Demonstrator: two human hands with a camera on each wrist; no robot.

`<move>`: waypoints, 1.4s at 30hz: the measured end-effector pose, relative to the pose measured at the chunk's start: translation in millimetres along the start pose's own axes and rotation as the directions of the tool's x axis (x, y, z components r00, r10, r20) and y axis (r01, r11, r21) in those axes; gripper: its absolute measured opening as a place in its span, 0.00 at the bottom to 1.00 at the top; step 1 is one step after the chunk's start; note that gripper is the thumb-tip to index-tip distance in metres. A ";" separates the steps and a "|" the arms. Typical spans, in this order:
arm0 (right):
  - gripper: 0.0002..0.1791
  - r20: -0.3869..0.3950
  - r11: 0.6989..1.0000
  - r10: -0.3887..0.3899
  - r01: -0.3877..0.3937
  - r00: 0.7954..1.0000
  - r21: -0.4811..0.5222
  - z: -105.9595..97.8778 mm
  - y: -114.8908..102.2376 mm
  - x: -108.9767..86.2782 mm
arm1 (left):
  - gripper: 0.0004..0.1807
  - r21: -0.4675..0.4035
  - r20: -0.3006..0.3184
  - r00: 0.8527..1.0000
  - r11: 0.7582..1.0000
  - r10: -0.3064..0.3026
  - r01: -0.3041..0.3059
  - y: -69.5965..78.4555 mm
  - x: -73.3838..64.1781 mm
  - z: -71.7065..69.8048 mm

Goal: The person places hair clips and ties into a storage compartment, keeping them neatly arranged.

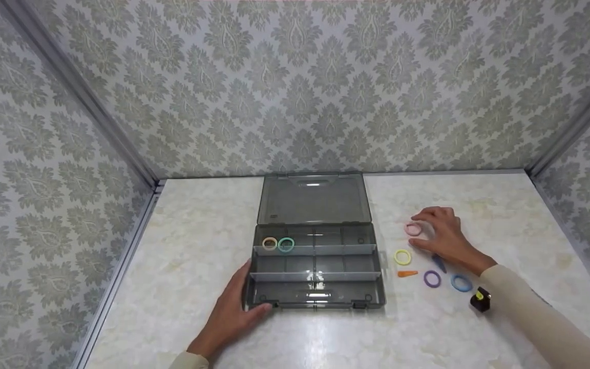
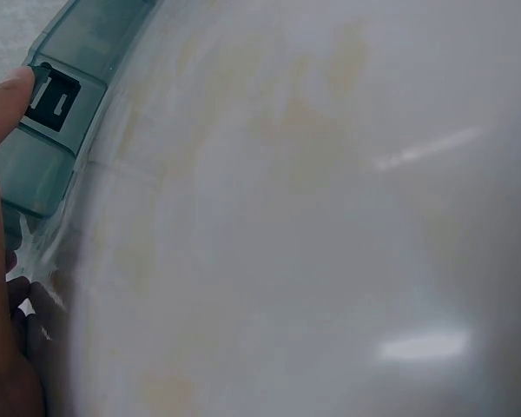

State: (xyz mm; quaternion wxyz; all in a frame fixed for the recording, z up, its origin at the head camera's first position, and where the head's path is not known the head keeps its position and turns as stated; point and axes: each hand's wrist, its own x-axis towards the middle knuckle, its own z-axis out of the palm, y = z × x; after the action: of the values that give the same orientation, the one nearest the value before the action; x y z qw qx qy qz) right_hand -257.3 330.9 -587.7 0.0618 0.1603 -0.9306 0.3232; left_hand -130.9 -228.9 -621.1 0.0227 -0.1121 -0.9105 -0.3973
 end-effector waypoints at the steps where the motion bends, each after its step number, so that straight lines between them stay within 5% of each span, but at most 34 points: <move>1: 0.30 0.003 1.000 0.005 -0.005 1.000 -0.008 0.2 0.9 0.5 | 0.65 0.001 0.002 1.000 1.000 -0.003 0.003 0.2 0.0 0.1; 31: 0.22 0.004 0.995 0.097 -0.097 0.995 -0.025 7.3 -0.2 4.9 | 0.66 0.000 0.013 1.000 1.000 -0.020 0.020 3.0 0.8 -1.3; 42: 0.11 -0.085 0.999 -0.015 0.018 0.996 0.037 7.7 -11.5 11.0 | 0.66 0.017 0.012 0.999 0.999 -0.040 0.040 4.3 0.0 0.4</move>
State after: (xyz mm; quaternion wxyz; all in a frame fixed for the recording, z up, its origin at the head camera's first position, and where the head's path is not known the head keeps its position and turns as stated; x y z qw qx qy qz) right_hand -263.8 314.8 -584.7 0.1008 0.1551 -0.9196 0.3466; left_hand -129.9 -225.8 -618.3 0.0101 -0.0961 -0.9159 -0.3896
